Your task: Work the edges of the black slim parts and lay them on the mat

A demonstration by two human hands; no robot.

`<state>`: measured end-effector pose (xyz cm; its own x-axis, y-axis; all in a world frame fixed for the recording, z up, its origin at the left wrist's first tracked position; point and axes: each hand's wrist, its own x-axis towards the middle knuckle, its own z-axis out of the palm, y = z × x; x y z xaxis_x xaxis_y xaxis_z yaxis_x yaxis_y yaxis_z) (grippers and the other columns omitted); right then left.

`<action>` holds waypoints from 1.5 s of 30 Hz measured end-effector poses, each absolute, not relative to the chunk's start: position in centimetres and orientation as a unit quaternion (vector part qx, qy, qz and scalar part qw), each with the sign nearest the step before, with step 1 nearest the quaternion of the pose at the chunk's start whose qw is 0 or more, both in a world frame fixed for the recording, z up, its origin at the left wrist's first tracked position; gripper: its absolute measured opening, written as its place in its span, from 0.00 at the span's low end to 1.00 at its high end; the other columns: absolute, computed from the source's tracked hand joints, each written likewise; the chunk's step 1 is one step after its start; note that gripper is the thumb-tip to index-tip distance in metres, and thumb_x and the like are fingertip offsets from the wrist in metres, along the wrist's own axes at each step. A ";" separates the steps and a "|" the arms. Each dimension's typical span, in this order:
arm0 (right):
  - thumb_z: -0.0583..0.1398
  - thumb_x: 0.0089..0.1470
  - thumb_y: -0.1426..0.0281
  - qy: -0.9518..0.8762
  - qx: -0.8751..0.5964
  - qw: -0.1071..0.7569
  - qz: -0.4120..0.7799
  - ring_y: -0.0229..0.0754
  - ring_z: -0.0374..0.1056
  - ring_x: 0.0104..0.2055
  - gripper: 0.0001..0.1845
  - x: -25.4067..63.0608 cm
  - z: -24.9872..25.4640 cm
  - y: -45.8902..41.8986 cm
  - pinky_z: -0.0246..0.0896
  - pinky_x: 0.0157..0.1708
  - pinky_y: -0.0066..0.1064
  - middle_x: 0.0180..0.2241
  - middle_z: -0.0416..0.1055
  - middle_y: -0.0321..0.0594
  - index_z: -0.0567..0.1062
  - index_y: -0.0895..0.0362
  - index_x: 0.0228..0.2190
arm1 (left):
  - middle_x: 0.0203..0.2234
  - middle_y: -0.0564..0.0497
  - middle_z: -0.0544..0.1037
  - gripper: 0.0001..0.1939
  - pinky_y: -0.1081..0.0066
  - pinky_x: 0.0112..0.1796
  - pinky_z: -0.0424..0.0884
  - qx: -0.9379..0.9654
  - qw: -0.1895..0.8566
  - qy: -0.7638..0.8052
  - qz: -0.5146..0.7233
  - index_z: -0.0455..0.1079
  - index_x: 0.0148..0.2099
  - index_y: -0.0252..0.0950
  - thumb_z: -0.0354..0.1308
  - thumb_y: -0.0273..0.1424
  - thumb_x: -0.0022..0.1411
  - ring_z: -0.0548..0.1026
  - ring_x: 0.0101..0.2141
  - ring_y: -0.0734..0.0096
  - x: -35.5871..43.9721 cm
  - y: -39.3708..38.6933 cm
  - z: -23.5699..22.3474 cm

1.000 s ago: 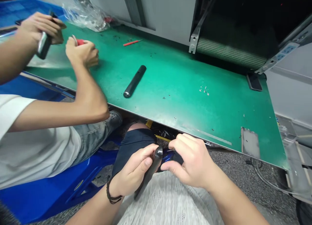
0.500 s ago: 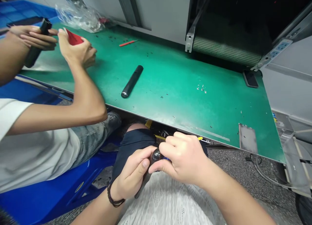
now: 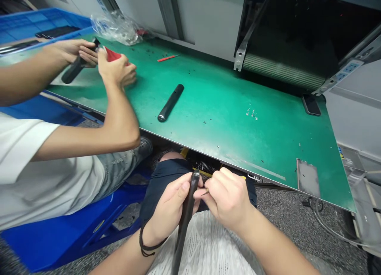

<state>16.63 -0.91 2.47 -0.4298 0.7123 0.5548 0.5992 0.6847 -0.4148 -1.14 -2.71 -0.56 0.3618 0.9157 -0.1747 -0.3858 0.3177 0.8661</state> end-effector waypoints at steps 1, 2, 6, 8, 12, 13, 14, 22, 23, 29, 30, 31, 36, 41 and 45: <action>0.53 0.74 0.71 -0.839 -0.390 0.365 0.104 0.40 0.54 0.30 0.14 16.9 2.5 -0.7 0.50 0.31 0.34 0.27 0.64 0.38 0.71 0.59 0.34 | 0.20 0.58 0.64 0.22 0.76 0.19 0.58 0.349 0.753 0.339 0.443 0.68 0.44 0.36 0.53 0.51 0.75 0.60 0.17 0.78 -1.0 -2.7 -0.7; 0.51 0.72 0.75 -0.838 -0.394 0.357 0.117 0.40 0.56 0.32 0.12 17.1 2.7 -0.6 0.52 0.33 0.34 0.29 0.65 0.40 0.72 0.61 0.37 | 0.19 0.59 0.63 0.21 0.76 0.18 0.58 0.325 0.767 0.330 0.445 0.67 0.44 0.36 0.54 0.51 0.74 0.59 0.16 0.78 -0.9 -2.6 -0.7; 0.53 0.73 0.67 -0.855 -0.422 0.287 0.097 0.43 0.58 0.34 0.13 17.4 3.4 -0.1 0.53 0.34 0.36 0.33 0.67 0.42 0.73 0.63 0.42 | 0.17 0.59 0.64 0.24 0.77 0.18 0.58 0.307 0.771 0.338 0.444 0.68 0.43 0.35 0.57 0.53 0.72 0.59 0.15 0.79 -0.8 -2.5 -0.6; 0.53 0.73 0.55 -0.863 -0.430 0.256 0.070 0.44 0.57 0.34 0.22 17.1 3.7 0.0 0.51 0.33 0.37 0.32 0.67 0.42 0.73 0.60 0.38 | 0.17 0.57 0.67 0.25 0.77 0.19 0.58 0.332 0.750 0.365 0.440 0.70 0.43 0.34 0.56 0.54 0.72 0.61 0.17 0.78 -0.9 -2.5 -0.4; 0.46 0.73 0.47 -0.868 -0.439 0.229 0.026 0.43 0.54 0.32 0.32 16.3 3.9 0.2 0.47 0.32 0.37 0.29 0.65 0.40 0.70 0.57 0.30 | 0.18 0.55 0.68 0.25 0.75 0.21 0.57 0.367 0.714 0.403 0.440 0.72 0.42 0.34 0.56 0.54 0.72 0.61 0.19 0.77 -1.2 -2.5 -0.1; 0.45 0.73 0.46 -0.869 -0.440 0.226 0.017 0.43 0.54 0.32 0.33 16.2 3.9 0.2 0.46 0.32 0.36 0.29 0.64 0.39 0.70 0.57 0.30 | 0.19 0.55 0.67 0.25 0.74 0.21 0.57 0.369 0.709 0.409 0.441 0.72 0.41 0.34 0.56 0.53 0.73 0.61 0.19 0.76 -1.2 -2.5 -0.1; 0.44 0.74 0.46 -0.870 -0.440 0.224 0.009 0.43 0.54 0.32 0.33 16.1 3.9 0.1 0.45 0.32 0.36 0.28 0.64 0.39 0.70 0.56 0.29 | 0.19 0.55 0.67 0.25 0.74 0.22 0.57 0.371 0.704 0.413 0.442 0.73 0.41 0.34 0.55 0.53 0.73 0.60 0.20 0.76 -1.2 -2.5 -0.1; 0.41 0.73 0.44 -0.874 -0.440 0.208 -0.009 0.44 0.55 0.32 0.37 16.0 2.8 -0.8 0.46 0.32 0.37 0.28 0.65 0.40 0.71 0.57 0.29 | 0.26 0.52 0.70 0.24 0.72 0.32 0.64 0.381 0.669 0.430 0.472 0.70 0.35 0.34 0.54 0.50 0.74 0.63 0.27 0.73 -0.7 -2.1 -0.6; 0.41 0.73 0.44 -0.875 -0.438 0.206 -0.008 0.44 0.55 0.32 0.37 15.9 2.7 -0.9 0.46 0.32 0.37 0.28 0.65 0.41 0.71 0.57 0.29 | 0.24 0.53 0.68 0.24 0.72 0.31 0.63 0.374 0.672 0.431 0.472 0.69 0.35 0.34 0.54 0.50 0.74 0.61 0.26 0.74 -0.6 -2.0 -0.6; 0.38 0.70 0.40 -0.884 -0.419 0.205 0.020 0.44 0.54 0.31 0.42 15.0 2.0 -2.4 0.44 0.31 0.37 0.27 0.65 0.40 0.72 0.57 0.29 | 0.21 0.56 0.65 0.24 0.72 0.27 0.60 0.343 0.664 0.456 0.484 0.67 0.35 0.36 0.54 0.51 0.74 0.59 0.22 0.76 -0.8 -1.5 -0.5; 0.37 0.70 0.39 -0.885 -0.418 0.205 0.026 0.44 0.54 0.31 0.42 14.9 1.9 -2.6 0.44 0.31 0.37 0.28 0.65 0.40 0.72 0.57 0.30 | 0.21 0.55 0.65 0.24 0.72 0.27 0.60 0.343 0.657 0.459 0.490 0.67 0.34 0.36 0.54 0.51 0.74 0.60 0.23 0.75 -0.8 -1.5 -0.4; 0.37 0.70 0.39 -0.885 -0.418 0.204 0.031 0.44 0.54 0.31 0.42 14.8 1.7 -2.8 0.43 0.31 0.37 0.28 0.65 0.40 0.73 0.57 0.30 | 0.22 0.55 0.65 0.25 0.73 0.27 0.61 0.342 0.653 0.459 0.496 0.66 0.34 0.36 0.54 0.51 0.74 0.60 0.23 0.76 -0.8 -1.5 -0.4; 0.40 0.71 0.41 -0.884 -0.419 0.202 0.049 0.43 0.54 0.31 0.39 14.7 1.4 -3.3 0.42 0.31 0.37 0.28 0.65 0.39 0.72 0.57 0.30 | 0.23 0.55 0.65 0.25 0.74 0.26 0.59 0.324 0.648 0.464 0.511 0.67 0.35 0.35 0.54 0.51 0.74 0.59 0.24 0.76 -0.7 -1.6 -0.3; 0.41 0.73 0.44 -0.882 -0.424 0.200 0.049 0.43 0.53 0.31 0.37 14.7 1.1 -3.9 0.40 0.31 0.37 0.27 0.64 0.39 0.71 0.56 0.28 | 0.23 0.54 0.65 0.25 0.75 0.25 0.58 0.298 0.652 0.458 0.526 0.66 0.34 0.34 0.55 0.51 0.74 0.60 0.24 0.77 -0.4 -1.8 -0.7; 0.40 0.74 0.46 -0.885 -0.417 0.195 0.062 0.43 0.52 0.31 0.36 14.6 0.8 -4.4 0.40 0.30 0.38 0.27 0.64 0.39 0.70 0.56 0.27 | 0.21 0.56 0.64 0.24 0.76 0.23 0.57 0.264 0.654 0.443 0.553 0.66 0.36 0.35 0.56 0.52 0.72 0.58 0.21 0.78 -0.3 -1.7 -0.8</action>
